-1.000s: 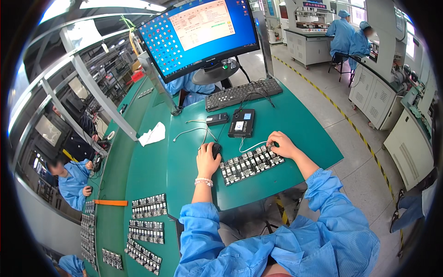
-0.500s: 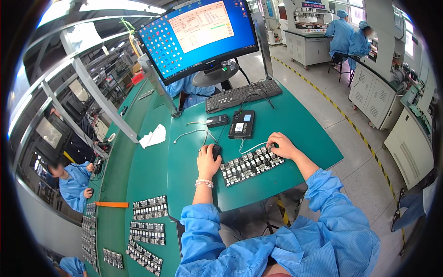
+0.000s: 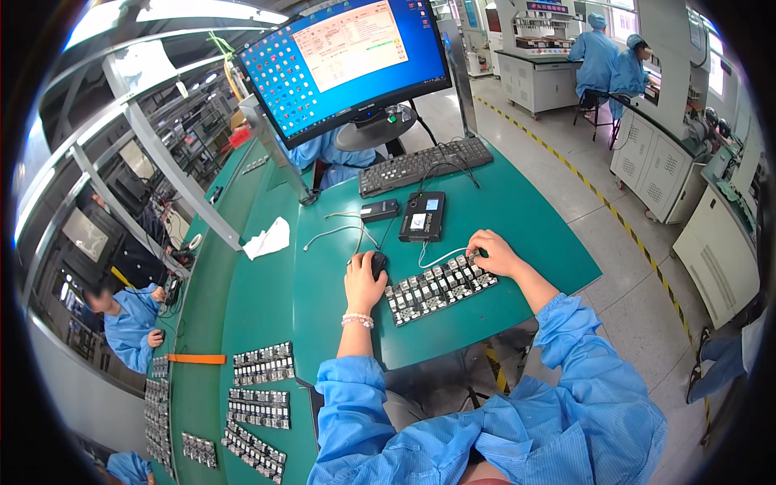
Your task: The recorder is assembling and inspecting electronic components on printed circuit boards at a manual assembly station.
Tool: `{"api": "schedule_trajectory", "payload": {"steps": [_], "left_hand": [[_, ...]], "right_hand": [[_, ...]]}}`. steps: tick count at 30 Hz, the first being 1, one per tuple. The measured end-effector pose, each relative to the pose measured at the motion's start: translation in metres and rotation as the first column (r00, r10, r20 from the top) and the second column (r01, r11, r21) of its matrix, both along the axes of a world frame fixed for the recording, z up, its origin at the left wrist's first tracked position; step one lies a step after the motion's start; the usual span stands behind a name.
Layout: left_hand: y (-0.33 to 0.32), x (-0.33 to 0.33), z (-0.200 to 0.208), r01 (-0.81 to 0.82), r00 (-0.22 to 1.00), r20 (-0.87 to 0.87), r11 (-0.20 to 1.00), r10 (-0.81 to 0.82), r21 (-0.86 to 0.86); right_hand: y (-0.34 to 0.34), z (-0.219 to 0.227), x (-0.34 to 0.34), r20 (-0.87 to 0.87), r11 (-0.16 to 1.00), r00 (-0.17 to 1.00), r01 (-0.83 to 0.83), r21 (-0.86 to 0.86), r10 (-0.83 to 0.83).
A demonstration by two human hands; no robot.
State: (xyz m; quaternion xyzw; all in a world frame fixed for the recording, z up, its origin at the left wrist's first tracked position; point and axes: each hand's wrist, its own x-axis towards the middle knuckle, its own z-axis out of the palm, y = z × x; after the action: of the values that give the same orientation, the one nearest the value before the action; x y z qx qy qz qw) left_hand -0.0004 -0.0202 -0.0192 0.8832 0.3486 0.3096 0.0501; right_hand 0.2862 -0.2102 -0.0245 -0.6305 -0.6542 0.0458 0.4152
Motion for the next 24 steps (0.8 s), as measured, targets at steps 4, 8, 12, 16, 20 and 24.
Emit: {"api": "schedule_trajectory", "payload": {"steps": [4, 8, 12, 16, 20, 24], "left_hand": [[0.002, 0.001, -0.001, -0.006, 1.0, -0.011, 1.0, 0.006, -0.01], [0.004, 0.002, -0.002, -0.003, 1.0, -0.011, 1.0, 0.003, 0.009], [0.004, 0.002, -0.002, 0.002, 1.0, -0.008, 1.0, -0.002, 0.012], [0.001, -0.002, -0.002, -0.005, 1.0, -0.015, 1.0, 0.005, 0.006], [-0.005, -0.004, -0.003, -0.005, 1.0, -0.016, 1.0, 0.005, 0.01], [-0.001, 0.002, -0.007, 0.006, 1.0, -0.015, 1.0, -0.005, 0.026]], "right_hand": [[0.001, 0.0, 0.001, -0.03, 1.0, 1.0, 0.005, 0.001, -0.005], [0.002, 0.002, 0.001, -0.035, 1.0, 0.999, 0.009, -0.005, -0.009], [0.002, 0.003, 0.001, -0.032, 1.0, 0.999, 0.006, -0.013, -0.007], [-0.001, 0.002, -0.002, -0.027, 1.0, 1.0, 0.003, -0.008, -0.003], [-0.006, -0.001, -0.004, -0.022, 1.0, 1.0, 0.006, -0.003, -0.006], [0.0, -0.008, 0.002, -0.028, 1.0, 1.0, 0.0, 0.02, 0.001]]}}
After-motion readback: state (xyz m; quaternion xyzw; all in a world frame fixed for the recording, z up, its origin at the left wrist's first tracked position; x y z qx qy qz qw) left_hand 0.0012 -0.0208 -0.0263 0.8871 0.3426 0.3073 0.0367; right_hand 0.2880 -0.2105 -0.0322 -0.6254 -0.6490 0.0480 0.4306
